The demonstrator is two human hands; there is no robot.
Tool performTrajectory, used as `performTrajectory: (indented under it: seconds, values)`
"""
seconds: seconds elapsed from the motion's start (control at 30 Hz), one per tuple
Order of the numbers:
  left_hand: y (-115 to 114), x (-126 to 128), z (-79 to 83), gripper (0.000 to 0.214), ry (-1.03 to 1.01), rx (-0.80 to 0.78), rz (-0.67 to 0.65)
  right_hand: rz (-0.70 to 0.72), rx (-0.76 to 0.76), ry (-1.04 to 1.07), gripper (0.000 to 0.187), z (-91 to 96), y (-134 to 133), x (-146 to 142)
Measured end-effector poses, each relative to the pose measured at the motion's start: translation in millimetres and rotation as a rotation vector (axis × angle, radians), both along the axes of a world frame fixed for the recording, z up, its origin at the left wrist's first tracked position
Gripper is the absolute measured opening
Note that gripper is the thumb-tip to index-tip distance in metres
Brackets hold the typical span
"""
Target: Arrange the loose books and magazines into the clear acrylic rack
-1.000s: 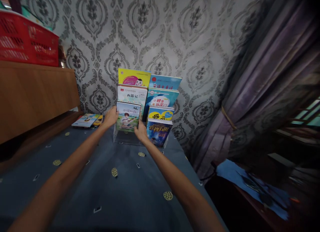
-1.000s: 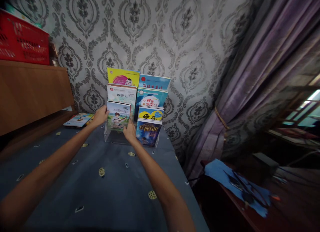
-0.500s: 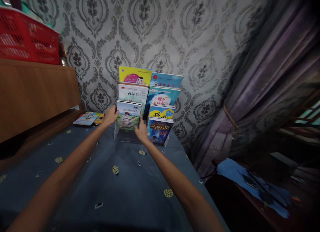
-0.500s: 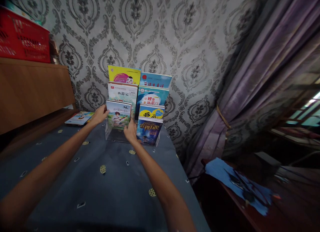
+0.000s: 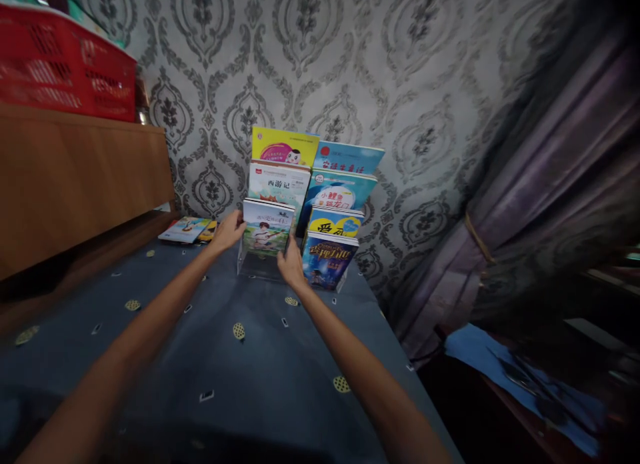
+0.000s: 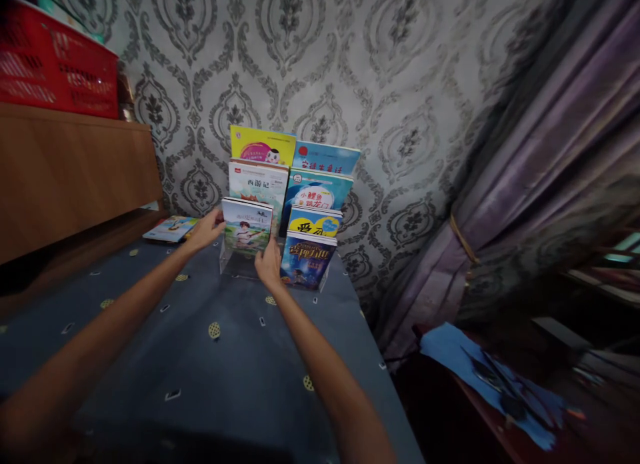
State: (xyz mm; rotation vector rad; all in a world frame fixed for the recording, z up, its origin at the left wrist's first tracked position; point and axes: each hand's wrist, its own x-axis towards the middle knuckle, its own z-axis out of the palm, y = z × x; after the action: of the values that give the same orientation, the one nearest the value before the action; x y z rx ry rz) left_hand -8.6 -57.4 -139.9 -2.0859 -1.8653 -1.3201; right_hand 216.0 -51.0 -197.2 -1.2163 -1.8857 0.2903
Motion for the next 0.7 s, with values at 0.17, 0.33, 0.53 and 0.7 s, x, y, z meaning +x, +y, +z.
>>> performTrajectory:
  seconds: [0.17, 0.33, 0.53, 0.7]
  values:
    - [-11.0, -28.5, -32.0, 0.033, 0.234, -0.143, 0.173, 0.063, 0.109, 0.089, 0.068, -38.3, -28.9, 5.8]
    - [-17.9, -78.8, -61.5, 0.036, 0.216, -0.333, 0.451, 0.236, 0.048, 0.052, 0.054, -92.8, -71.0, 12.5]
    - [-13.2, -124.5, -78.8, 0.043, 0.207, -0.405, 0.567, 0.349, -0.049, -0.109, 0.038, -112.5, -80.3, 12.3]
    - [0.0, -139.6, -91.4, 0.046, 0.316, -0.417, 0.547, 0.339, -0.017, -0.176, 0.036, -106.5, -82.9, 10.8]
